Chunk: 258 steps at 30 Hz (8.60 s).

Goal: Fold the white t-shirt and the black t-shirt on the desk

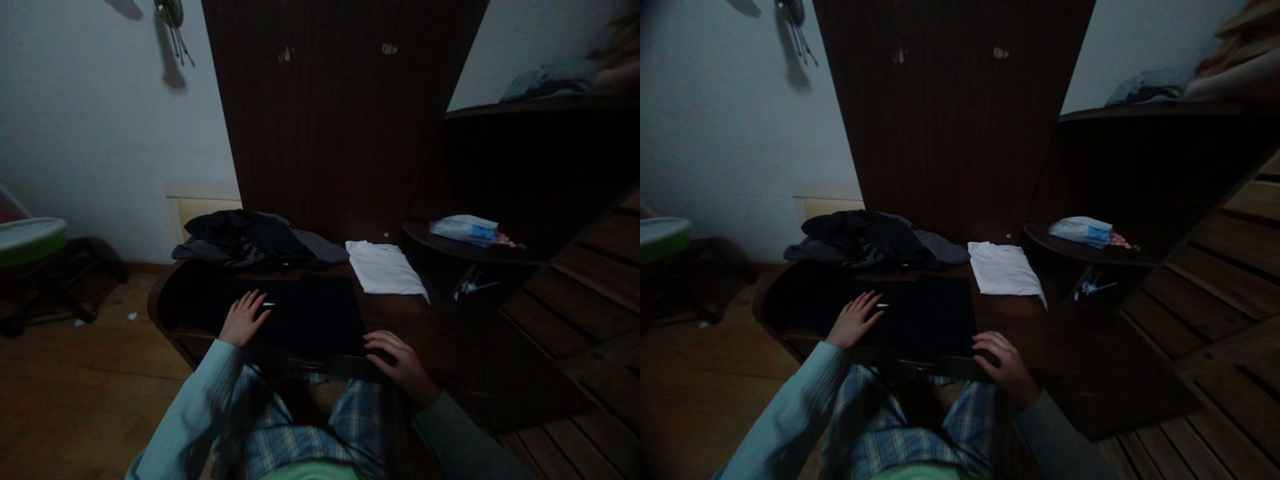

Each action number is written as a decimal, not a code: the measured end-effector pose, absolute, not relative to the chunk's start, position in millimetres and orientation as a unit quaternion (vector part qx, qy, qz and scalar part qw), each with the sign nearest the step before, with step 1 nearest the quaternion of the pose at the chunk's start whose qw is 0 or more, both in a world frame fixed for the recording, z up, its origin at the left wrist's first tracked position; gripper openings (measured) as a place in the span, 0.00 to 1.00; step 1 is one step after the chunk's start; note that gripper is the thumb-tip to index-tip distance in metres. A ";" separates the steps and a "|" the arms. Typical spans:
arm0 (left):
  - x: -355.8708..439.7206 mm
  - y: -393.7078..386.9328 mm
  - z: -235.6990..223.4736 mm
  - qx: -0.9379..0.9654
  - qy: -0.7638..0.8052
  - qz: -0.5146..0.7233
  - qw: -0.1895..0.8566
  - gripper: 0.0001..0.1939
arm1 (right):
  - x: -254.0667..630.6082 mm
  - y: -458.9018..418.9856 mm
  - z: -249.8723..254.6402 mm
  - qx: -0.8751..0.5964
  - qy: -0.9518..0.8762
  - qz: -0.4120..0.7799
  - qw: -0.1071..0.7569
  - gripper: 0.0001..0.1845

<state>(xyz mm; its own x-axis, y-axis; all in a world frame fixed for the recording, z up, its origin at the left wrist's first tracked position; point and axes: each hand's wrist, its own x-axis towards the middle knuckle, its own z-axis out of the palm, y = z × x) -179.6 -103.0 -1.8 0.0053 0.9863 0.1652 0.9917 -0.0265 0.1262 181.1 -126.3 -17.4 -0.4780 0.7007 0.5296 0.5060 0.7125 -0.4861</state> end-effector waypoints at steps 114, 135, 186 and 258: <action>-117.1 -52.8 3.1 -0.640 -0.592 -0.391 -0.296 0.09 | 35.5 2.4 57.2 -0.268 -0.949 0.041 0.161 0.17; -149.7 -65.1 11.8 -0.735 -0.407 -0.290 -0.458 0.16 | 36.5 -35.8 60.0 -0.177 -0.981 0.047 0.065 0.16; -129.5 -61.2 -2.4 -0.699 -0.460 -0.406 -0.368 0.05 | 42.6 -45.4 68.0 -0.231 -0.964 0.006 0.134 0.14; -128.4 -65.5 1.8 -0.684 -0.506 -0.408 -0.330 0.03 | 11.8 -98.2 57.0 -0.166 -0.986 -0.009 -0.027 0.10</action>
